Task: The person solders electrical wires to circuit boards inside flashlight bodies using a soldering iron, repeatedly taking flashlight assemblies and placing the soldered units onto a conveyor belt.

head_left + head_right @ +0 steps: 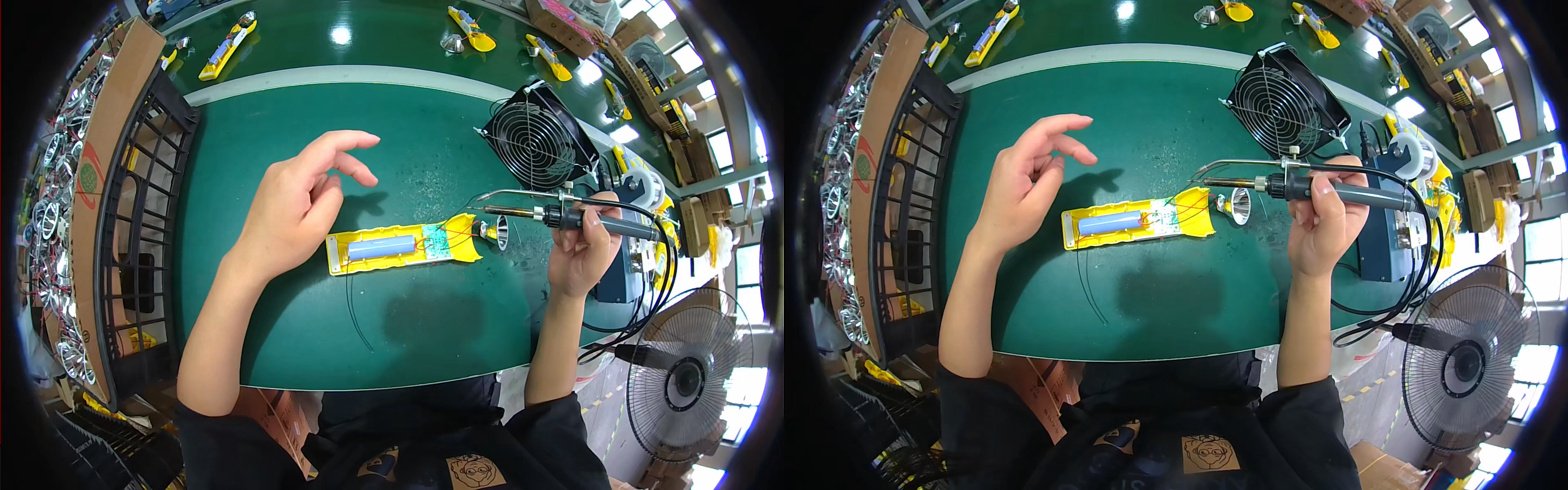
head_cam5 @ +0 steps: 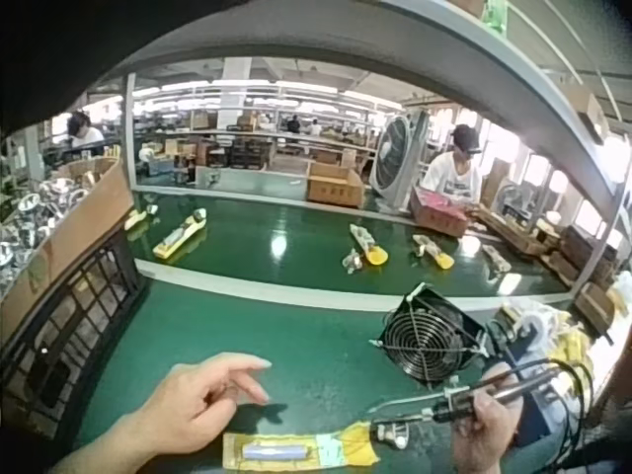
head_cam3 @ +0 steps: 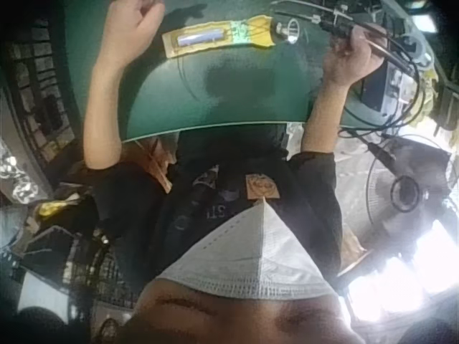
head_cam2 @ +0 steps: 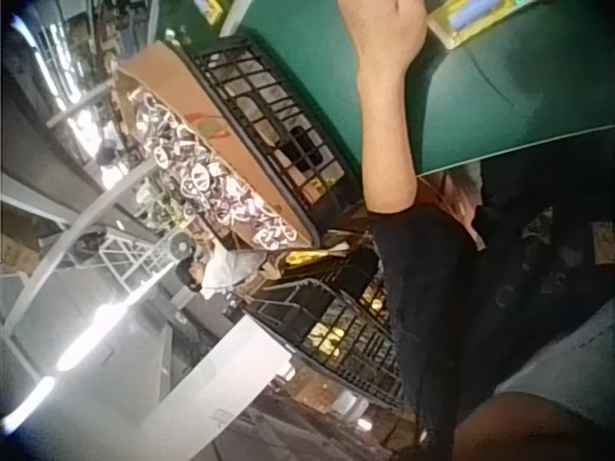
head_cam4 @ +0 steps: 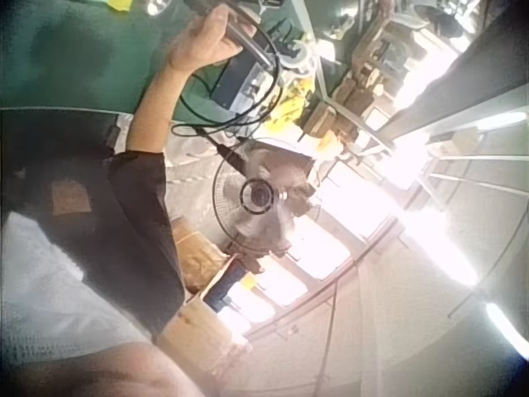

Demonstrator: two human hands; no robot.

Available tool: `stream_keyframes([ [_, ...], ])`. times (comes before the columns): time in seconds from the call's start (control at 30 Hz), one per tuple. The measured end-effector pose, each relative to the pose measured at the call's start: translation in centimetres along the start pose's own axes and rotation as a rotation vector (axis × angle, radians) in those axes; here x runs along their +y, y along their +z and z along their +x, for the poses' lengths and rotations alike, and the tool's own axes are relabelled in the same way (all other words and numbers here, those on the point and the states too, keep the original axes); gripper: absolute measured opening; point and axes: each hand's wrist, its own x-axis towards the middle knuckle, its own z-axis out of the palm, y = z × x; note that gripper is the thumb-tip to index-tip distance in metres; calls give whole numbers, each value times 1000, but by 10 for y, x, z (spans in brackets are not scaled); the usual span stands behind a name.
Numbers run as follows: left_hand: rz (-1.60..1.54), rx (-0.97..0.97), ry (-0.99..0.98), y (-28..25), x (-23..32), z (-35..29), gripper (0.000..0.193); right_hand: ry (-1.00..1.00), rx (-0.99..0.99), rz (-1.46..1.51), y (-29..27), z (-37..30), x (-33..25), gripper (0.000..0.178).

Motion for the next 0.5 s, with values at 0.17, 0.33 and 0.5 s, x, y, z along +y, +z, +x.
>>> stream_keyframes([
  [0.17, -172, -56, 19, 3, 5, 0, 37, 31, -6, 23, -3, 0, 2, 13],
  [0.33, -621, -111, -99, 8, 6, -2, 34, 43, 11, 5, -2, -1, 2, 13],
  [0.5, -679, -86, -126, 3, 5, 1, 32, 34, -4, -11, -1, -1, 1, 13],
])
